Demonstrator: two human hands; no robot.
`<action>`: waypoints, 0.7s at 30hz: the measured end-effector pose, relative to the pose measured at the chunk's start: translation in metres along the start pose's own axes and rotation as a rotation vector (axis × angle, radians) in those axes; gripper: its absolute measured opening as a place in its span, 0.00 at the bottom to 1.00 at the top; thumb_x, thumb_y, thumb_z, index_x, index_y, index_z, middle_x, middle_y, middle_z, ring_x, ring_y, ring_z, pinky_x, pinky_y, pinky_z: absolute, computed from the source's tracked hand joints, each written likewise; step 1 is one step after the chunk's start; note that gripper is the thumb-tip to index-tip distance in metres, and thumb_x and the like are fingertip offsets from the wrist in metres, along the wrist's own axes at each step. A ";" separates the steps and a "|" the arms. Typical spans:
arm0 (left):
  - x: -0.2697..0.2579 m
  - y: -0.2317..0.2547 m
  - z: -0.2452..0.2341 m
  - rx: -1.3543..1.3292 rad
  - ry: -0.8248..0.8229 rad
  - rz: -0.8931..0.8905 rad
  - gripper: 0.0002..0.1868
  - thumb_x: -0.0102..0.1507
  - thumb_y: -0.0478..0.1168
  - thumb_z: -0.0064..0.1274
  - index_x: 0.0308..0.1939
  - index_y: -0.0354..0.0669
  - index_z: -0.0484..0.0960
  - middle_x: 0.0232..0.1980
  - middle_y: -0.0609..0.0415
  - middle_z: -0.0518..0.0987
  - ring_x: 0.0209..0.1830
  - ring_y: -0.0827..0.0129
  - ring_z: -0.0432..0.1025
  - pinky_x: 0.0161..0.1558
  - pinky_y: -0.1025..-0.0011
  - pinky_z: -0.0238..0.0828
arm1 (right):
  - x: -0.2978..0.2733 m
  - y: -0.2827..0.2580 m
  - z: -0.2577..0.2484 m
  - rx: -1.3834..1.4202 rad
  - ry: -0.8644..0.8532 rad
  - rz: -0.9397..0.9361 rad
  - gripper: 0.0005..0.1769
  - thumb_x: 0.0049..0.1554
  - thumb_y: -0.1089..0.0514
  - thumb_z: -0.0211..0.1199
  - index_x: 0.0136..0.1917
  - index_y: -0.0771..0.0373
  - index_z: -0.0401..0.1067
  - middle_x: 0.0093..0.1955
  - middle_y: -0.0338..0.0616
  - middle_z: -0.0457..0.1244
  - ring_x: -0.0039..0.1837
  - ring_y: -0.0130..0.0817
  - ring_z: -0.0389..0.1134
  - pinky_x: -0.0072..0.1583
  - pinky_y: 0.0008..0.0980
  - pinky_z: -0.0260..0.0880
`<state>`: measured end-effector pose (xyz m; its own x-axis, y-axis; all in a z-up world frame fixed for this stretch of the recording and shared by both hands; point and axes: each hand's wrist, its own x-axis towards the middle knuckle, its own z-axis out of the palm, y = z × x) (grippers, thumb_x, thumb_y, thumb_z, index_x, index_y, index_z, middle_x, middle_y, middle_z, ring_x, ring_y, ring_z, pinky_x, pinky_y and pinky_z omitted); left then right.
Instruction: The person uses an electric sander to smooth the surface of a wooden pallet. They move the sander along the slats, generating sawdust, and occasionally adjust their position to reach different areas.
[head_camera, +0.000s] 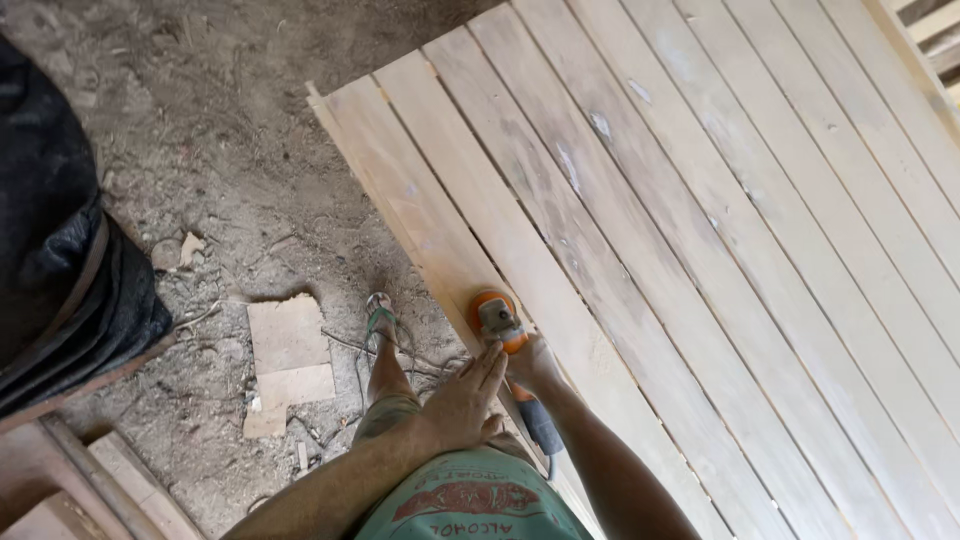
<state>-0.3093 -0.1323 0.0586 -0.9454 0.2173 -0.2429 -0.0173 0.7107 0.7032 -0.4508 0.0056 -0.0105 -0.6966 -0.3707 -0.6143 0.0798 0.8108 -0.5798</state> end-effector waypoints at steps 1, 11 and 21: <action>-0.002 -0.005 -0.004 0.005 0.030 -0.029 0.51 0.63 0.49 0.55 0.77 0.27 0.40 0.81 0.31 0.42 0.81 0.45 0.44 0.76 0.52 0.40 | 0.008 -0.012 0.004 -0.001 0.007 -0.002 0.16 0.49 0.50 0.73 0.44 0.64 0.79 0.36 0.47 0.72 0.39 0.32 0.73 0.41 0.37 0.72; 0.012 -0.080 -0.061 0.068 0.274 -0.087 0.48 0.61 0.45 0.54 0.76 0.27 0.46 0.81 0.33 0.47 0.79 0.45 0.50 0.74 0.47 0.46 | 0.085 -0.096 0.029 -0.031 -0.016 0.001 0.14 0.52 0.51 0.69 0.42 0.65 0.79 0.34 0.44 0.71 0.37 0.27 0.71 0.40 0.36 0.71; 0.037 -0.182 -0.166 -0.024 0.238 -0.221 0.50 0.63 0.43 0.56 0.79 0.32 0.41 0.83 0.37 0.42 0.43 0.55 0.78 0.48 0.49 0.78 | 0.180 -0.229 0.053 -0.073 -0.006 -0.030 0.17 0.53 0.49 0.70 0.42 0.67 0.78 0.35 0.46 0.71 0.38 0.27 0.71 0.39 0.36 0.71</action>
<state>-0.3952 -0.3644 0.0324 -0.9674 -0.1046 -0.2306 -0.2354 0.7068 0.6671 -0.5565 -0.2712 -0.0166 -0.6935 -0.3977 -0.6007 0.0070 0.8300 -0.5577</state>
